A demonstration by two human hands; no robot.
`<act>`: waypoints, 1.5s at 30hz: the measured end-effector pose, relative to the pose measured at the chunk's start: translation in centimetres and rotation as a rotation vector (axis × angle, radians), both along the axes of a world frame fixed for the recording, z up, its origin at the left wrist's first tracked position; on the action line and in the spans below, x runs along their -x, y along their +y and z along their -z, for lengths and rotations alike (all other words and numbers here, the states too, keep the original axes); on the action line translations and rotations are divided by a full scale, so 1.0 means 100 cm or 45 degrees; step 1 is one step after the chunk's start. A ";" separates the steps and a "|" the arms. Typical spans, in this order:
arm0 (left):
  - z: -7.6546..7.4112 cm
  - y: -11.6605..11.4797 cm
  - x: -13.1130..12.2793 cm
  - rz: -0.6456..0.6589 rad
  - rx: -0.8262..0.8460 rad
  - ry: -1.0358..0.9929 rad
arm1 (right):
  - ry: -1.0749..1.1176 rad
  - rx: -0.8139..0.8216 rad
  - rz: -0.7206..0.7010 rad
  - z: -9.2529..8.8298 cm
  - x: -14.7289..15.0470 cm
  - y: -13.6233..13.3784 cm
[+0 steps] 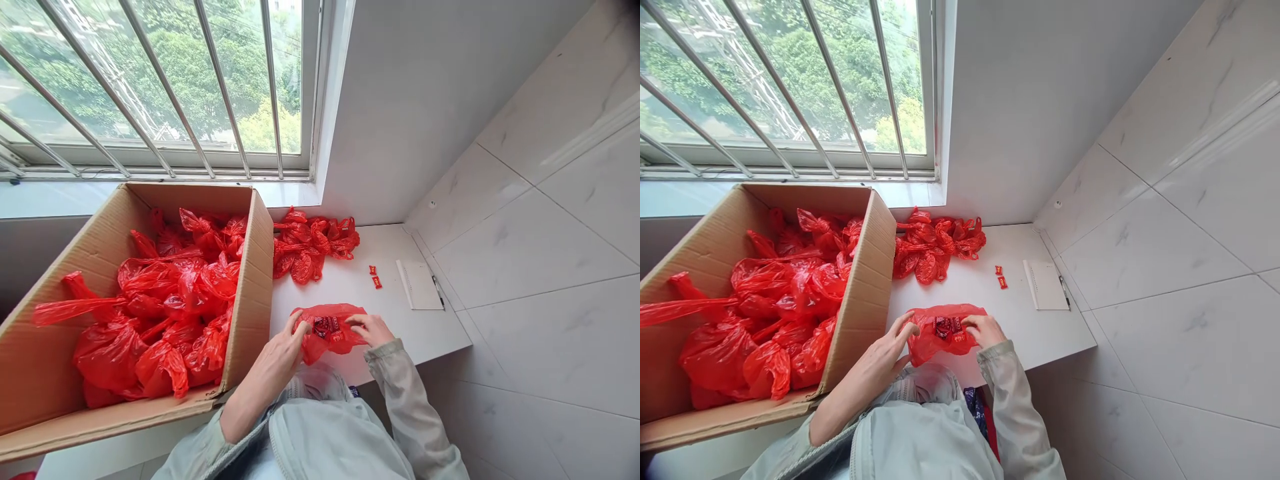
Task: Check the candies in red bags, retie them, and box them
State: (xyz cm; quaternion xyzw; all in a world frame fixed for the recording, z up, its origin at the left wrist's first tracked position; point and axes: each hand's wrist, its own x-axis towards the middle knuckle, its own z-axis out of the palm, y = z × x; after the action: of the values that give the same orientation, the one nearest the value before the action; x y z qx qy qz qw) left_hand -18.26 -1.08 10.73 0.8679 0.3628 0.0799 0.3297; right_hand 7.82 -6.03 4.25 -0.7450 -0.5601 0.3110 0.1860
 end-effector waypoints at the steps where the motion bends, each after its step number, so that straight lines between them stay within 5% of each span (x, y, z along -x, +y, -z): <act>1: -0.002 0.000 0.001 -0.003 -0.013 0.022 | -0.053 0.010 0.036 -0.005 -0.010 -0.006; 5: -0.011 -0.001 0.003 0.077 -0.124 0.054 | -0.292 0.114 0.271 -0.012 -0.036 -0.036; 11: 0.000 -0.001 -0.002 0.044 -0.131 0.057 | -0.345 0.257 0.347 0.007 -0.023 -0.056; 14: -0.003 0.001 -0.003 0.022 -0.067 0.009 | -0.310 0.110 0.314 0.000 -0.015 -0.045; 19: -0.034 0.011 0.003 -0.073 0.031 -0.233 | -0.263 -0.246 0.346 -0.032 -0.014 -0.013; 22: -0.040 0.015 0.005 -0.189 0.129 -0.390 | -0.163 -0.335 0.349 -0.039 -0.015 -0.005; 31: 0.024 -0.002 -0.003 -0.376 0.213 -0.510 | -0.192 -0.219 0.249 -0.012 -0.006 -0.017; 39: 0.087 -0.029 0.000 -0.621 -0.036 -0.538 | -0.353 -0.172 0.253 -0.019 -0.004 -0.017; 45: 0.098 -0.005 0.000 -0.711 0.044 -0.543 | -0.410 -0.184 0.153 -0.024 -0.005 -0.014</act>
State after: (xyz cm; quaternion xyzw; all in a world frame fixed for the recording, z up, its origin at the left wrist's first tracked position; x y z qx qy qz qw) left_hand -18.21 -1.61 0.90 0.6933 0.5102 0.3405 0.3782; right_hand 8.28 -7.48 6.61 -0.8020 -0.5579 0.1349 0.1651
